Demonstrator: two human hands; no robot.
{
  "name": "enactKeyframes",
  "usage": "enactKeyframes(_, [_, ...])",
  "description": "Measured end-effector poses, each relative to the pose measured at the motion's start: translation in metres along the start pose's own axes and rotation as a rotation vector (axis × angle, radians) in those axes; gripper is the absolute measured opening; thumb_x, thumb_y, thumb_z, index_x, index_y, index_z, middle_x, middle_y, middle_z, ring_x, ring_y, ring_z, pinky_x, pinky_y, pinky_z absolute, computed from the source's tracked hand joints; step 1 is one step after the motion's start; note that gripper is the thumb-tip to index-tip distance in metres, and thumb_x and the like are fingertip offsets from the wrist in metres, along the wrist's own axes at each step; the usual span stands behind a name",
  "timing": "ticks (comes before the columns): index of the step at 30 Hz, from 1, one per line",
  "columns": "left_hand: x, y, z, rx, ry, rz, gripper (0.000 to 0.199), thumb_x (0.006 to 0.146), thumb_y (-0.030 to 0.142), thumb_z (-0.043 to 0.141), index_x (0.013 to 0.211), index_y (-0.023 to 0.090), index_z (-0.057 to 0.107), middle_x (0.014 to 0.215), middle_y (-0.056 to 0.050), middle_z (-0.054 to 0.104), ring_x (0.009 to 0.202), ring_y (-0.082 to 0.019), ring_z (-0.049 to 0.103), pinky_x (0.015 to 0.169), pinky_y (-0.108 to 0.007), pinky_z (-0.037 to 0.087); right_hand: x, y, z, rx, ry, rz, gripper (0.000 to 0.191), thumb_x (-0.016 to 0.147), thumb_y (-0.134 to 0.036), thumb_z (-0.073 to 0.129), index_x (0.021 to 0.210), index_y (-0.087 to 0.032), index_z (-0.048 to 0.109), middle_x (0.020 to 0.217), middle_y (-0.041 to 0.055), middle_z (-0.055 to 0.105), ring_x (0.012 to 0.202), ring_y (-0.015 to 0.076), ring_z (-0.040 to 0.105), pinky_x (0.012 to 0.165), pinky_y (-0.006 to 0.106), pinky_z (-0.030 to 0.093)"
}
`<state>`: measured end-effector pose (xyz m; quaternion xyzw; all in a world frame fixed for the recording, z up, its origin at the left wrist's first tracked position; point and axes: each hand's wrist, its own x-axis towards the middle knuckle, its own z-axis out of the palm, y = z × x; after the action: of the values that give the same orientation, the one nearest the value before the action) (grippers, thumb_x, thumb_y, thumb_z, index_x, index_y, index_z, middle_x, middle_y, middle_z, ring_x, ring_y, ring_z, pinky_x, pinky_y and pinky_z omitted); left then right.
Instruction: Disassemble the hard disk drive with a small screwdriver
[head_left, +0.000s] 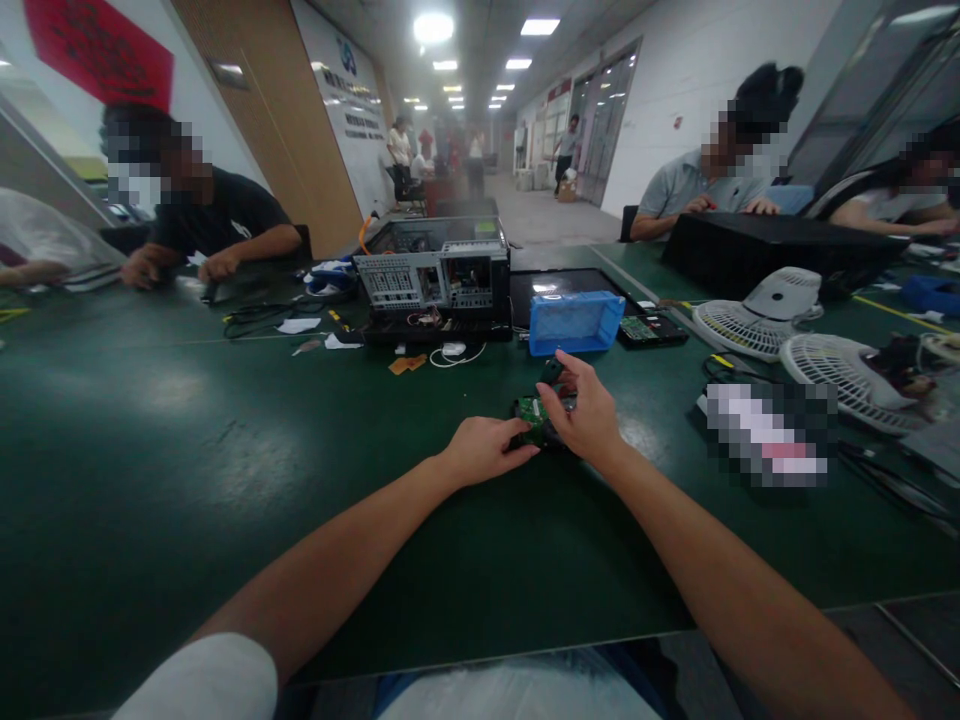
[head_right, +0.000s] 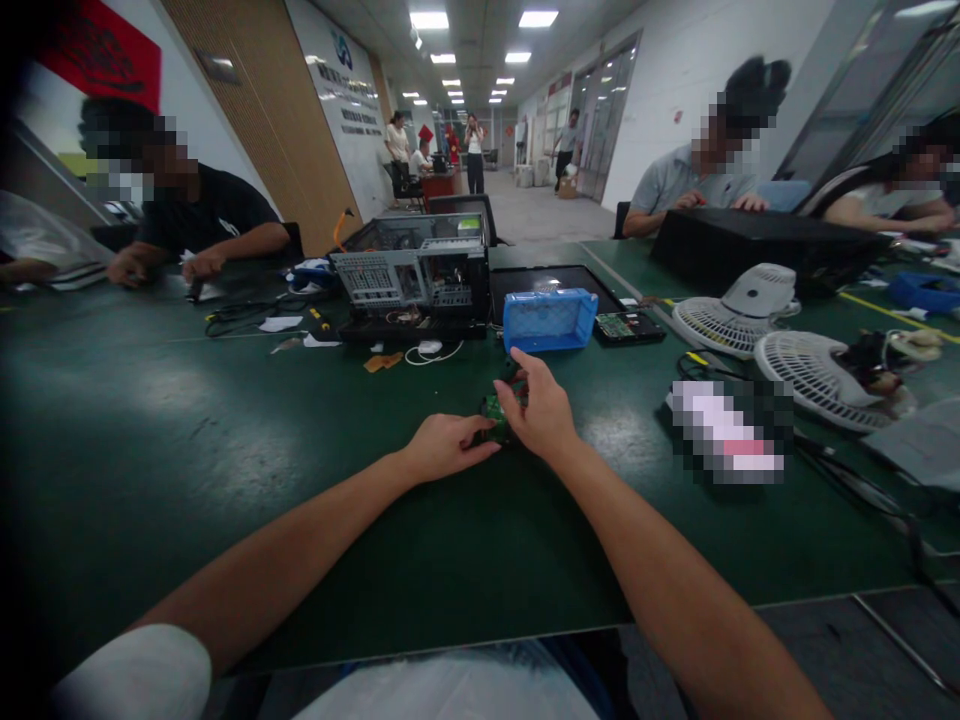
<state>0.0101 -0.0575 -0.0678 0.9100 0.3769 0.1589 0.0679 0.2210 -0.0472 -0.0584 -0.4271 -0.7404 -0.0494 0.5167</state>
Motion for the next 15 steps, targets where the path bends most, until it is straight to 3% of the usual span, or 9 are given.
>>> enactKeyframes(7, [-0.0001,0.0012,-0.0021,0.001,0.006,0.005,0.039,0.096,0.053,0.054,0.118,0.024,0.065,0.075,0.002,0.067,0.064,-0.014,0.063,0.056,-0.025,0.037,-0.0014,0.0031,0.0064,0.063,0.002,0.017,0.057,0.096,-0.034,0.059,0.148,-0.024,0.038,0.139,0.0142,0.059,0.101,0.0246,0.071,0.085,0.043,0.063])
enactKeyframes(15, [0.0,0.0019,-0.0022,-0.001,0.001,-0.012,0.041,0.096,0.054,0.054,0.12,0.024,0.064,0.078,0.0,0.07,0.067,-0.015,0.065,0.059,-0.025,0.039,-0.0007,0.0032,0.0044,0.007,0.049,-0.03,0.052,0.095,-0.035,0.062,0.144,-0.025,0.045,0.137,0.0138,0.06,0.099,0.0238,0.07,0.08,0.042,0.065])
